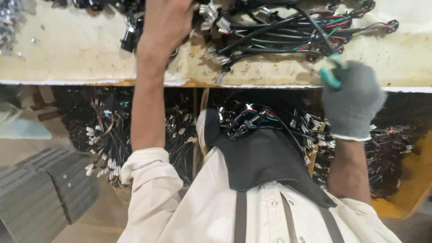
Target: The person picks up black wire harnesses from a workbench, uses pliers to strip insulation from the wire ends, and places the processed wires into bins below the bench. They repeatedly gather bundles of wires from the bench and work through them one at a time.
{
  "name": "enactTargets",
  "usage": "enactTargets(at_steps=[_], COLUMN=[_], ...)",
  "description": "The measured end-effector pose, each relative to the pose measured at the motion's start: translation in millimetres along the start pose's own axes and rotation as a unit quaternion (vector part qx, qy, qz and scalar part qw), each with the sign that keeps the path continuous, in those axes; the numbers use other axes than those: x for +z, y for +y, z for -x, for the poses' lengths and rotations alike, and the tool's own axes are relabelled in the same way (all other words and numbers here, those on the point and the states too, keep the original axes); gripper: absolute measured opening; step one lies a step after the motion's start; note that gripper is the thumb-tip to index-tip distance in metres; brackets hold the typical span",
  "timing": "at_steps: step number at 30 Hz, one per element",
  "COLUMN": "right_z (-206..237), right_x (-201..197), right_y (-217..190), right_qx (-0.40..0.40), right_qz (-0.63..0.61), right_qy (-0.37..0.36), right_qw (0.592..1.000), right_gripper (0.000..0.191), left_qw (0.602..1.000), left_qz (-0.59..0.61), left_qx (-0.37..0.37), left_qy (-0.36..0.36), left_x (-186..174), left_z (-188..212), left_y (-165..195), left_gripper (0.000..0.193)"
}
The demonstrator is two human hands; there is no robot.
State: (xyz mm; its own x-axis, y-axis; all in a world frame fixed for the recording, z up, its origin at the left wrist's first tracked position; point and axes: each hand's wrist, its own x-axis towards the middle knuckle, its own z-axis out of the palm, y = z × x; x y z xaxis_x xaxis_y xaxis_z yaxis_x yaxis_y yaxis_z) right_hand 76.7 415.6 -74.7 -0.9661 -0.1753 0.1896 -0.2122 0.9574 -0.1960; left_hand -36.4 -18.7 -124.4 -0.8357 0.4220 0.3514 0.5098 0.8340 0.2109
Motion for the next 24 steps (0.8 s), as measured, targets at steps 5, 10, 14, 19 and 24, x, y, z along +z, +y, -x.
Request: enactTargets(at_steps=[5, 10, 14, 19, 24], right_z=[5.3, -30.2, -26.0, -9.9, -6.8], right_x=[-8.1, -22.7, -47.1, -68.5, -49.0], right_y=[-0.3, -3.7, -38.7, -57.2, -60.2], right_qx=[0.008, -0.032, 0.067, -0.178, -0.097], right_qz=[0.049, -0.153, -0.348, -0.312, -0.334], right_qy=[-0.088, -0.022, 0.013, -0.107, -0.146], right_qw=[0.995, 0.987, 0.935, 0.927, 0.926], right_gripper=[0.042, 0.043, 0.018, 0.041, 0.019], left_qw=[0.878, 0.621, 0.602, 0.631, 0.752], left_qz=[0.394, 0.741, 0.757, 0.733, 0.593], left_qx=[-0.205, -0.194, -0.243, -0.225, -0.245], left_qy=[0.177, 0.166, -0.071, -0.117, -0.152], left_x=[-31.0, -48.7, -39.1, -33.9, -40.8], left_z=[-3.8, -6.2, 25.9, 35.0, 36.9], left_y=[27.6, 133.0, 212.2, 242.7, 246.4], left_gripper=[0.024, 0.041, 0.032, 0.024, 0.028])
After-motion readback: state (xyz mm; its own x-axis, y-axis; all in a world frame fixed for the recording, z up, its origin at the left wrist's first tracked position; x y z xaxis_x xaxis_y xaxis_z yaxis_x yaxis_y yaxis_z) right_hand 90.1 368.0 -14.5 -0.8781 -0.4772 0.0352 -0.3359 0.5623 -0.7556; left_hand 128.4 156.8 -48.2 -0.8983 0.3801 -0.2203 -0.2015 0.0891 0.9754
